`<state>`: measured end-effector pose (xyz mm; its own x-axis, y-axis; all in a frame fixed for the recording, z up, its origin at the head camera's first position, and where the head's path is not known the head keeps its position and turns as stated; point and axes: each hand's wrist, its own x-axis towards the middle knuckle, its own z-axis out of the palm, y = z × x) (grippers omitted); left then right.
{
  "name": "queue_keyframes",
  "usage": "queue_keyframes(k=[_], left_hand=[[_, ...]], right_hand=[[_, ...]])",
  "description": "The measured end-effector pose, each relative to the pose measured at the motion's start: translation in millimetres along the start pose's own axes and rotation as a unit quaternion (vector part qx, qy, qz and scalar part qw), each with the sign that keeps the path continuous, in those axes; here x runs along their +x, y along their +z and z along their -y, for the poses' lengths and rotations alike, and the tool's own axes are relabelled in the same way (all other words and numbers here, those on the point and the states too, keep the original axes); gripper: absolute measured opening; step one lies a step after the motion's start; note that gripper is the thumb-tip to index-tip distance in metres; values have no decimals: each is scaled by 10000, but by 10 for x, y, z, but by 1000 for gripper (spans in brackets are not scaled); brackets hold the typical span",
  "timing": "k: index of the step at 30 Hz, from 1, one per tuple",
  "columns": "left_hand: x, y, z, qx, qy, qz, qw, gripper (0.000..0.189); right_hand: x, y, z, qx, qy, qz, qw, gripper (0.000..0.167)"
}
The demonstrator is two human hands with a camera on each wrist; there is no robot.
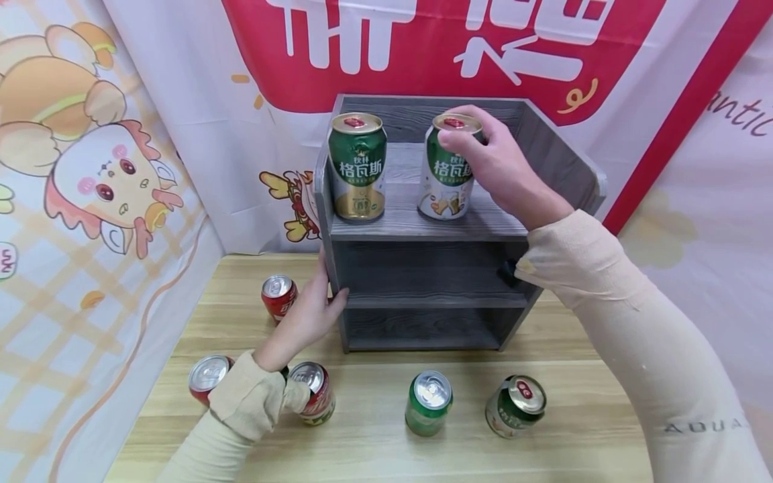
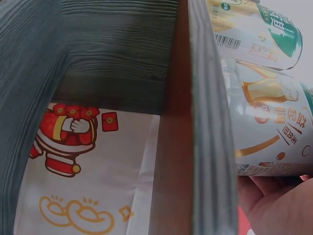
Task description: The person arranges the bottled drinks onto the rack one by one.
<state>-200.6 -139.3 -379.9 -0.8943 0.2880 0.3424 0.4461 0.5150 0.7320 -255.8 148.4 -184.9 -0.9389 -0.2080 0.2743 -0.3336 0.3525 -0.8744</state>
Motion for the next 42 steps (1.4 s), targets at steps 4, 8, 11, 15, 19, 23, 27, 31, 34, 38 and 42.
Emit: queue_keyframes(k=[4, 8, 11, 15, 19, 23, 27, 31, 34, 38, 42], left_hand=[[-3, -1, -5, -13, 9, -2, 10000, 92], [-7, 1, -9, 9, 10, -10, 10000, 92], [-8, 10, 0, 17, 45, -30, 10000, 93], [-1, 27, 22, 0, 115, -69, 9999, 92], [7, 26, 12, -24, 115, -57, 9999, 92], [11, 21, 1, -53, 82, -18, 10000, 93], [9, 19, 4, -53, 69, 4, 10000, 93], [3, 13, 6, -60, 73, 16, 10000, 93], [-1, 3, -5, -79, 44, 21, 10000, 94], [-3, -3, -12, -92, 16, 25, 10000, 93], [-4, -6, -16, -59, -13, 32, 10000, 92]], right_hand=[[-2, -1, -9, 56, -47, 51, 10000, 45], [-8, -14, -7, 10, -2, 136, 9999, 46], [-10, -24, -3, 21, 17, 189, 9998, 46], [-9, -29, 1, 98, 9, 236, 9997, 45], [-10, -37, 10, 83, 26, 272, 9996, 45], [-10, -50, 15, 39, 57, 341, 9994, 46], [-12, -64, 12, -11, 95, 430, 9990, 47], [-11, -73, 18, -3, 180, 523, 9985, 50], [-11, -75, 20, 7, 225, 556, 9982, 51], [-14, -73, 17, 26, 242, 557, 9981, 51], [-20, -72, 19, 41, 252, 547, 9982, 50]])
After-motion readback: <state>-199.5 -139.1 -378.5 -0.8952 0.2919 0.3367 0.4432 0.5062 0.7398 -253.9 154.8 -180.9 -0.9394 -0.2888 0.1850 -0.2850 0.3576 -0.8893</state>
